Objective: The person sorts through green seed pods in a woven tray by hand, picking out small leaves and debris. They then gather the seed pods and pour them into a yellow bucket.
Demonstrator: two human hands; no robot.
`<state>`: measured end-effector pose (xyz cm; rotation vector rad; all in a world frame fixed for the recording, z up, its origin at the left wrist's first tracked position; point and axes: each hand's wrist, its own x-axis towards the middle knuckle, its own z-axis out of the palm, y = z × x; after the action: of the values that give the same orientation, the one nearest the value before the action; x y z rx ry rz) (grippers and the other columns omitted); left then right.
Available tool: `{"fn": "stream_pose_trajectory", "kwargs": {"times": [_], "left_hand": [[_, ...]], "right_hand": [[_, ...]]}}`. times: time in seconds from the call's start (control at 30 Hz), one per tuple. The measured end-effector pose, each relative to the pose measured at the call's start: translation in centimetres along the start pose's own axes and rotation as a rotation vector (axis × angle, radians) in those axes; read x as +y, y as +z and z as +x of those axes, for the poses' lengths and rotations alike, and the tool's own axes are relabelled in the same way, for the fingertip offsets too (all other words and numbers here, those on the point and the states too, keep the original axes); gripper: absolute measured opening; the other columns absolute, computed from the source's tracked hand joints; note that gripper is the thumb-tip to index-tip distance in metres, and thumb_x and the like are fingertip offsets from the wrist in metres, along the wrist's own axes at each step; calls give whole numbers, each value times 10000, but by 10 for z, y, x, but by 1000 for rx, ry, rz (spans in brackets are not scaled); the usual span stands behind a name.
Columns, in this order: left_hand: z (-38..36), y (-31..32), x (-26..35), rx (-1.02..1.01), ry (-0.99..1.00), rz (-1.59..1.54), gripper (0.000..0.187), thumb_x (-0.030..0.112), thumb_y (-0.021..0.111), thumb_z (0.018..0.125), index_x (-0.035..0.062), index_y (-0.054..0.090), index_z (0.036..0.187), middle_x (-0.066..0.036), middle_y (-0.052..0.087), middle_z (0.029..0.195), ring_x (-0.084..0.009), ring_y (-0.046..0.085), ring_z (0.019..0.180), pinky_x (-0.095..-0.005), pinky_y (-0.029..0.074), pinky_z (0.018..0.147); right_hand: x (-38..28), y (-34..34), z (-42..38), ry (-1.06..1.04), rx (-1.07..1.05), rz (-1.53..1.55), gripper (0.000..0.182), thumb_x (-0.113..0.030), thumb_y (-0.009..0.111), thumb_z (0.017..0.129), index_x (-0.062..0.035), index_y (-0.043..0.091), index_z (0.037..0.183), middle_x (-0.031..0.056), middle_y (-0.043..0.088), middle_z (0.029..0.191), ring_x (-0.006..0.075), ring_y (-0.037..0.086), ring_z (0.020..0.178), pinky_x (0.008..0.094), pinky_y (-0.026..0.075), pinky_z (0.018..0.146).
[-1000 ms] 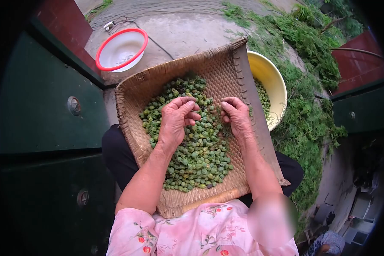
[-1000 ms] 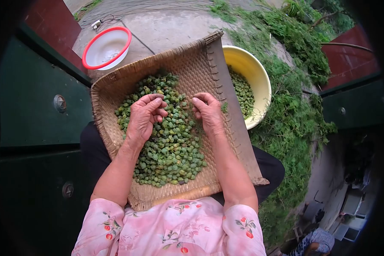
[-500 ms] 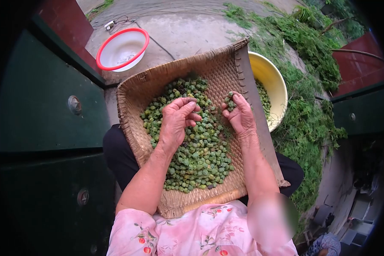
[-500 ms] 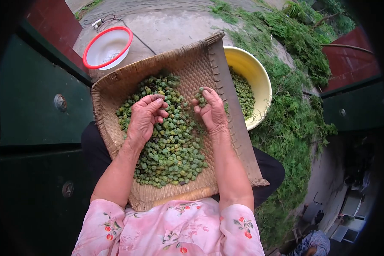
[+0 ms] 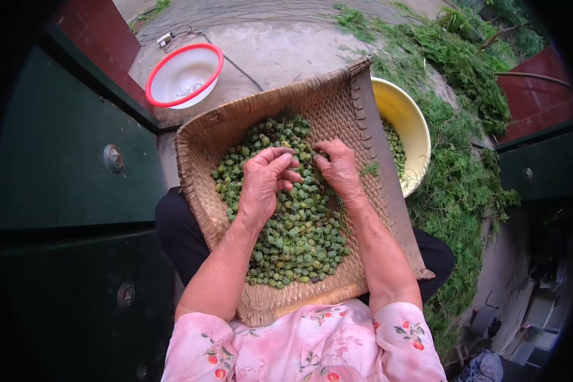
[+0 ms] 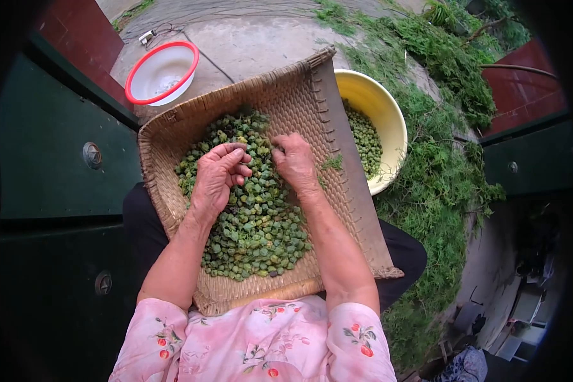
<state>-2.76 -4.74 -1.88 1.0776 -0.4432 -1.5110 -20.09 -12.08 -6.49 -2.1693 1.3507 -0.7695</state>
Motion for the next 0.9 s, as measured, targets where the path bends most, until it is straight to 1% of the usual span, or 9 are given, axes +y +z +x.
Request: {"fn": "stream_pose_trajectory", "kwargs": {"times": [0.03,0.13,0.27,0.4,0.5,0.53,0.73,0.83,0.9], "left_hand": [[0,0,1,3,0,4,175,123,586,907,1,600,1032,-64,643,827,-98,630,606,-181,475,463],[-1,0,1,-11,13,-8,167,119,585,906,5,601,1028,-62,644,825,-97,629,606,-184,474,464],[1,2,0,-7,-5,26,161,121,585,906,13,603,1024,-58,644,824,-97,629,607,-190,472,468],[0,3,1,-7,2,23,158,118,584,906,12,603,1022,-58,643,823,-97,627,605,-188,472,470],[0,2,0,-4,1,19,157,117,583,907,13,603,1023,-58,643,822,-95,625,605,-187,471,472],[0,2,0,-4,1,22,157,118,583,907,14,603,1023,-58,643,822,-94,625,606,-187,470,473],[-1,5,2,12,-2,43,154,121,582,908,15,604,1019,-55,643,819,-90,621,607,-189,464,475],[-2,4,3,18,-6,40,155,119,583,908,13,604,1019,-57,643,819,-92,619,604,-190,463,473],[-2,5,3,15,-6,46,157,119,582,908,12,603,1022,-59,643,820,-93,619,604,-190,462,472]], "right_hand": [[0,-4,1,-17,11,52,258,-115,658,778,-61,620,1027,139,608,897,306,596,783,390,489,682],[1,-28,-6,648,-64,1045,180,-145,653,830,-58,622,984,82,604,857,228,601,758,331,481,578],[2,-39,-14,642,64,1676,130,-139,656,853,-57,613,944,11,590,771,110,568,648,219,428,489],[-5,-39,-9,764,-137,952,124,-68,662,813,-60,652,937,50,597,824,207,595,744,322,481,573],[2,-17,-15,-14,-2,49,198,-42,663,761,-64,664,957,100,592,808,268,597,768,357,494,672],[-3,-16,-14,9,-36,-23,248,-40,664,724,-73,662,970,137,575,818,314,585,796,370,485,749],[-1,-19,-15,17,47,155,212,-52,663,760,-70,667,971,100,606,765,234,602,694,337,502,638],[-3,-50,-9,722,81,755,191,-67,657,800,-52,654,990,44,595,719,121,558,573,246,459,473],[13,-75,-8,677,287,1011,202,-76,639,838,14,596,1015,15,560,714,70,520,541,176,383,399]]}}
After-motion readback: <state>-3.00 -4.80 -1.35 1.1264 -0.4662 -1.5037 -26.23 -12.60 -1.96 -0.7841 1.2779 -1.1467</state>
